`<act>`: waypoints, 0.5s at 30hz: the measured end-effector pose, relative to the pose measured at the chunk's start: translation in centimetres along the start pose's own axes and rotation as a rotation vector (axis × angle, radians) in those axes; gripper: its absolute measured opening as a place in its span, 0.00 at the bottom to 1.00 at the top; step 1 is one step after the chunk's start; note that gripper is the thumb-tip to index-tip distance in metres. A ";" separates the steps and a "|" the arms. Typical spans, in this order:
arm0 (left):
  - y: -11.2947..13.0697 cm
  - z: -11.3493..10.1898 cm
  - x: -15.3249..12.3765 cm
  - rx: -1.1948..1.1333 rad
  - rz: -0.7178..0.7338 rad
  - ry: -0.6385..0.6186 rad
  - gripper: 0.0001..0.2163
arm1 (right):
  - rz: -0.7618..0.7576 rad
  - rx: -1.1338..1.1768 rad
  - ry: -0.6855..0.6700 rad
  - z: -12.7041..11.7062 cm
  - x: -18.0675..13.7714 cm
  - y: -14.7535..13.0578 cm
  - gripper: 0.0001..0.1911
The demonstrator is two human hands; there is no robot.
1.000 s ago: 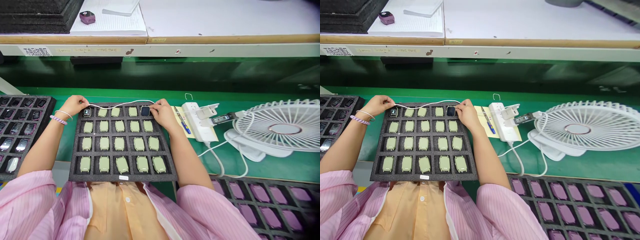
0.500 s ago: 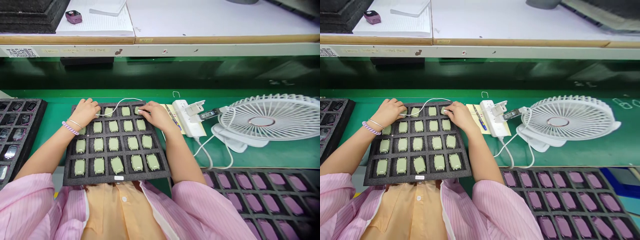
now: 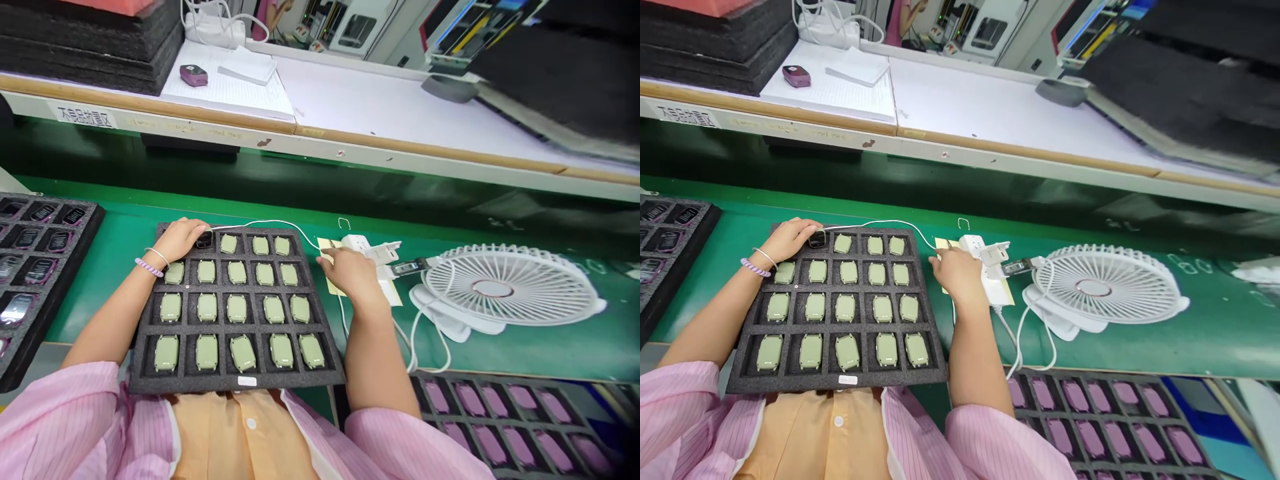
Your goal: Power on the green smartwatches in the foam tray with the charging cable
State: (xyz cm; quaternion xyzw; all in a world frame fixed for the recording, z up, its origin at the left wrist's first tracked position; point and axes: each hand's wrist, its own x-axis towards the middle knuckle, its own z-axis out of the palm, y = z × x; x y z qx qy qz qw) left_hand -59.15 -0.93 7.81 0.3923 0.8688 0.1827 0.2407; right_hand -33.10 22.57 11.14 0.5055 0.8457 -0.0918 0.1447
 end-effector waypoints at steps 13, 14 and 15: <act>-1.6 1.2 0.8 0.014 0.084 -0.068 0.33 | -0.171 -0.394 -0.102 0.0 3.3 -8.4 0.30; -1.6 0.9 0.6 0.014 0.102 -0.091 0.31 | -0.165 -0.400 -0.090 0.1 3.4 -8.6 0.30; -1.7 0.6 0.4 0.016 0.121 -0.117 0.30 | -0.158 -0.400 -0.078 0.4 3.4 -8.7 0.30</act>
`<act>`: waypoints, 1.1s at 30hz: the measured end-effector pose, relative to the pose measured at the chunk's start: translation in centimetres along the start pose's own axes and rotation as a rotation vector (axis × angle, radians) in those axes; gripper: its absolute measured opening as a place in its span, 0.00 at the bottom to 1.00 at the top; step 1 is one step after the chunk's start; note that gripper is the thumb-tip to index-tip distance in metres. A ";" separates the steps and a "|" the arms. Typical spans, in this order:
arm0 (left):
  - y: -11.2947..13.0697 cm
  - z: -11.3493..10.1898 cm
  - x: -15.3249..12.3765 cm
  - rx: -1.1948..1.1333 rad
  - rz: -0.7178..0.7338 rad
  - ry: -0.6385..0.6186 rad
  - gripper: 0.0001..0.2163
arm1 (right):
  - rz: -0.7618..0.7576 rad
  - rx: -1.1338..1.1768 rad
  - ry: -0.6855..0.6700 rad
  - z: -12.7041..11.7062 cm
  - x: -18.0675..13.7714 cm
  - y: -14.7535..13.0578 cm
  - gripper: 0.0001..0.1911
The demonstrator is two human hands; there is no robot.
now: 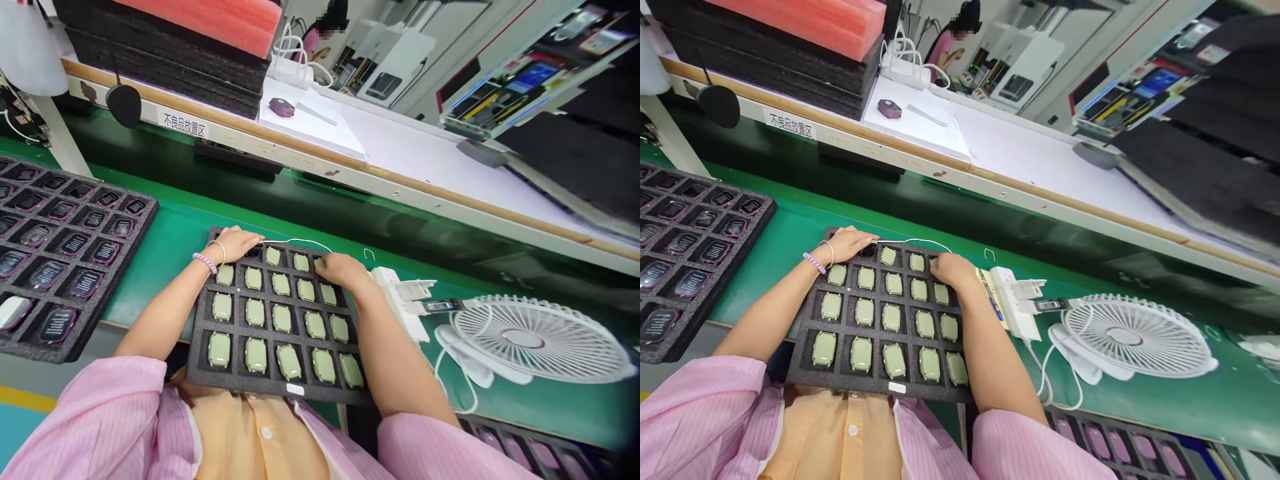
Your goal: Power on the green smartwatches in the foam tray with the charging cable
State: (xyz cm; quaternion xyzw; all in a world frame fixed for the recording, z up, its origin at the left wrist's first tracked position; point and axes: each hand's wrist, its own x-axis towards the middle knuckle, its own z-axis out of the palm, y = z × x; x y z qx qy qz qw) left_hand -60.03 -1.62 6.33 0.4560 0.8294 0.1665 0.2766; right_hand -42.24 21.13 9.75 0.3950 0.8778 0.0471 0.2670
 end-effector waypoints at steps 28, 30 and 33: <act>0.9 2.2 -0.5 0.025 0.284 0.168 0.23 | 0.061 0.415 0.133 1.4 -2.3 -0.4 0.32; 0.5 1.5 -0.8 -0.025 0.303 0.168 0.26 | 0.051 0.454 0.140 1.5 -2.2 -0.2 0.31; -0.1 0.4 -1.2 -0.157 0.231 0.262 0.30 | 0.042 0.553 0.163 1.8 -2.0 0.3 0.29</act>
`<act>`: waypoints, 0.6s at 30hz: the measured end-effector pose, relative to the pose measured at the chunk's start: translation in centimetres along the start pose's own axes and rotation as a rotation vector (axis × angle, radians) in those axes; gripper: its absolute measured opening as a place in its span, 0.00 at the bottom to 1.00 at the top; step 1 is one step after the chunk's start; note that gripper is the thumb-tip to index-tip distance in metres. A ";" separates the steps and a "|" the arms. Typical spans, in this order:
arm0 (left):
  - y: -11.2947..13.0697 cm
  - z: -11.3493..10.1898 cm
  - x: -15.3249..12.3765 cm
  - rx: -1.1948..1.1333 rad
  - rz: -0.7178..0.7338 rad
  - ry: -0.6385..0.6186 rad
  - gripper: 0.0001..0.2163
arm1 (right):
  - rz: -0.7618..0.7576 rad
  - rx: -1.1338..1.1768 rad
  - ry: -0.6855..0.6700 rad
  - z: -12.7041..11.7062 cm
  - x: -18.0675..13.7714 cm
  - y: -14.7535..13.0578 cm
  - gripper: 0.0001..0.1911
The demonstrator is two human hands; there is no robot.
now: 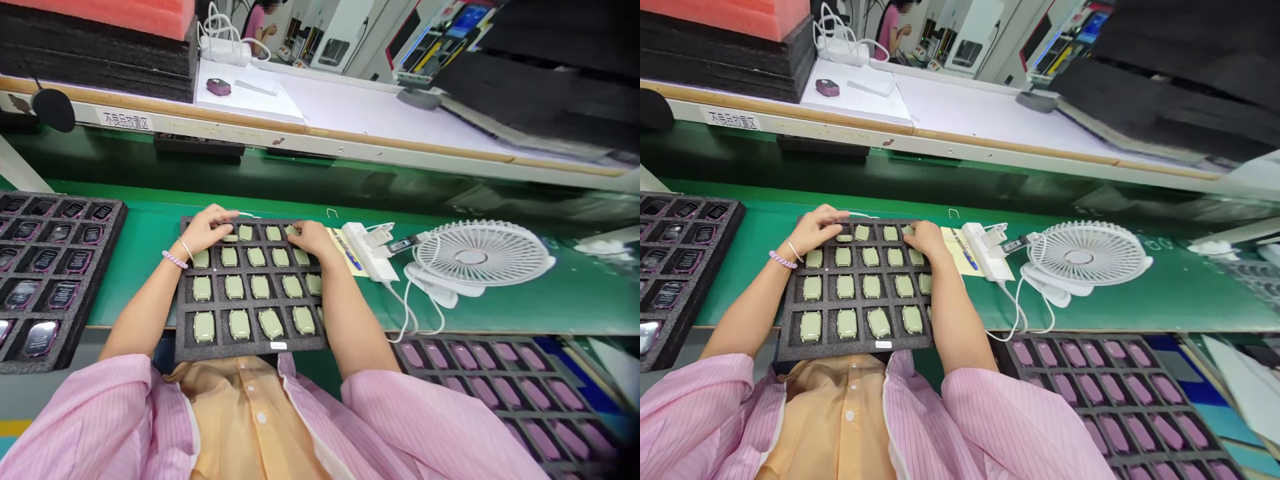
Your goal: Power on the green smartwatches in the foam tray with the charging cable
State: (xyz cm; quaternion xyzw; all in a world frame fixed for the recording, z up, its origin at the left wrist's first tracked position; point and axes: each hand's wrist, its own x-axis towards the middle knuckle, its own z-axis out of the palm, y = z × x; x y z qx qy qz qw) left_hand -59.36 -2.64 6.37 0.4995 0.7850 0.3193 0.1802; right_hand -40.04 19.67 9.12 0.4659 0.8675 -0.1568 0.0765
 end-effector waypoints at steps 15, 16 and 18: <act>-0.3 -2.1 2.4 0.256 0.074 -0.477 0.31 | -0.122 1.438 -0.417 -0.5 2.3 2.6 0.39; -0.6 -2.2 2.8 0.234 0.099 -0.490 0.31 | -0.123 1.469 -0.440 -0.2 2.6 2.9 0.40; -1.3 -2.4 3.6 0.185 0.082 -0.506 0.32 | -0.128 1.522 -0.458 0.5 3.1 3.5 0.40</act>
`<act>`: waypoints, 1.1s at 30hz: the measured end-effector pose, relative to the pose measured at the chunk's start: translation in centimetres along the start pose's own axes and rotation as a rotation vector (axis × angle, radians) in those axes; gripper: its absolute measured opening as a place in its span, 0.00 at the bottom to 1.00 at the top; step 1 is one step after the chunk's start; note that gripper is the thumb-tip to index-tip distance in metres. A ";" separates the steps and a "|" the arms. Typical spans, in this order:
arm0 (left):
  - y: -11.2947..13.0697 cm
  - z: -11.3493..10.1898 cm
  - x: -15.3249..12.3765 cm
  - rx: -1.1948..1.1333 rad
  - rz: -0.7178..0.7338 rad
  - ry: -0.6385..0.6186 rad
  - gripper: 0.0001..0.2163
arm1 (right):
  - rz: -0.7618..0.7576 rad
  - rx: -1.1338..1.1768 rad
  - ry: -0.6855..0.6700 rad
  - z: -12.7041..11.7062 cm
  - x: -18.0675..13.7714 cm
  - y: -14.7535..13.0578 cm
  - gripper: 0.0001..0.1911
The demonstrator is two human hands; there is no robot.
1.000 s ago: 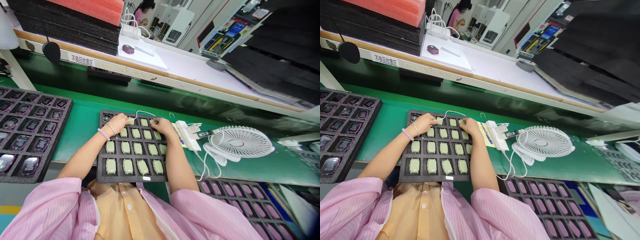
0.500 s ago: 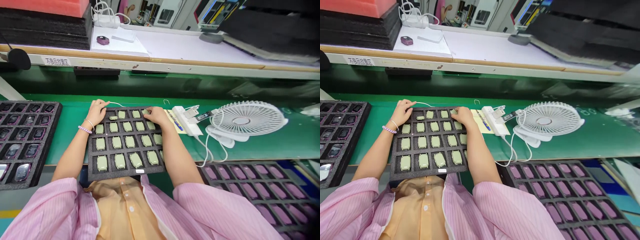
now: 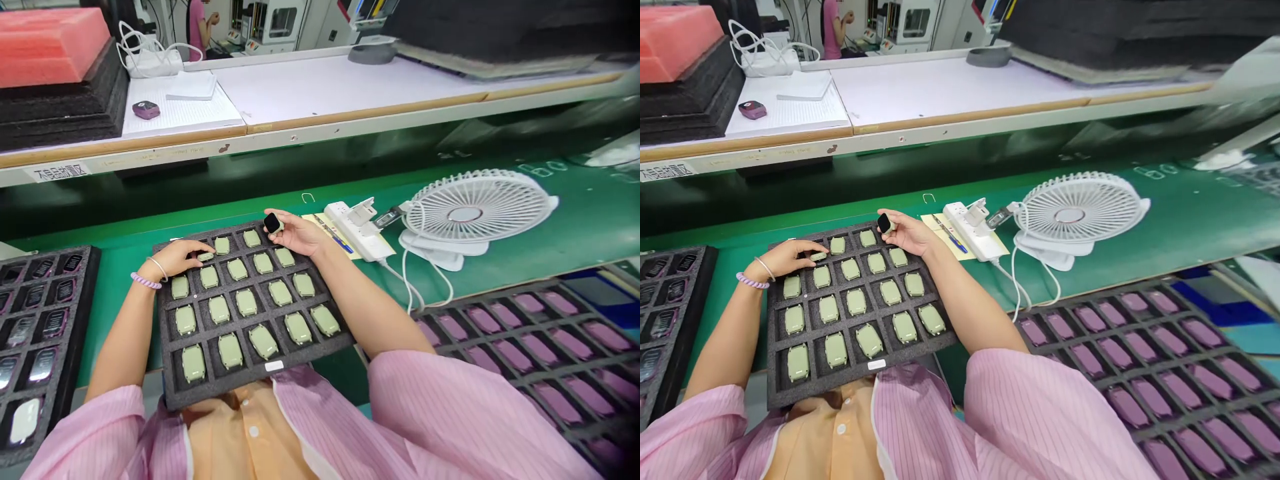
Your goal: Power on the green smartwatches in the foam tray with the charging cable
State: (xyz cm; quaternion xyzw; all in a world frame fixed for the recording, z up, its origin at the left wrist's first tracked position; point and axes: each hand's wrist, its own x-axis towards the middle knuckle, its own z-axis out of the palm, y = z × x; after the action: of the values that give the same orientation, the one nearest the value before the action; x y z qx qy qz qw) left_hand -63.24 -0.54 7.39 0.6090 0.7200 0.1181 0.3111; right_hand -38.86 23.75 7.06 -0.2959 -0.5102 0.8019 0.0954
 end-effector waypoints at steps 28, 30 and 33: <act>0.2 1.5 -0.8 -1.134 -0.056 0.283 0.65 | -0.105 -0.036 -0.084 -0.3 0.5 2.0 0.55; 0.4 1.3 -0.9 -1.144 -0.072 0.281 0.66 | -0.108 -0.021 -0.086 -0.4 0.5 2.0 0.55; 0.7 1.2 -0.9 -1.150 -0.099 0.274 0.68 | -0.121 -0.006 -0.092 -0.4 0.4 2.0 0.51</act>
State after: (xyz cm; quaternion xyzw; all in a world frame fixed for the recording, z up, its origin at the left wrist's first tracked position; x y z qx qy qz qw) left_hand -61.89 -1.51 7.17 0.2875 0.6015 0.5524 0.5004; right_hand -38.64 23.36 5.05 -0.2274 -0.5333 0.8060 0.1193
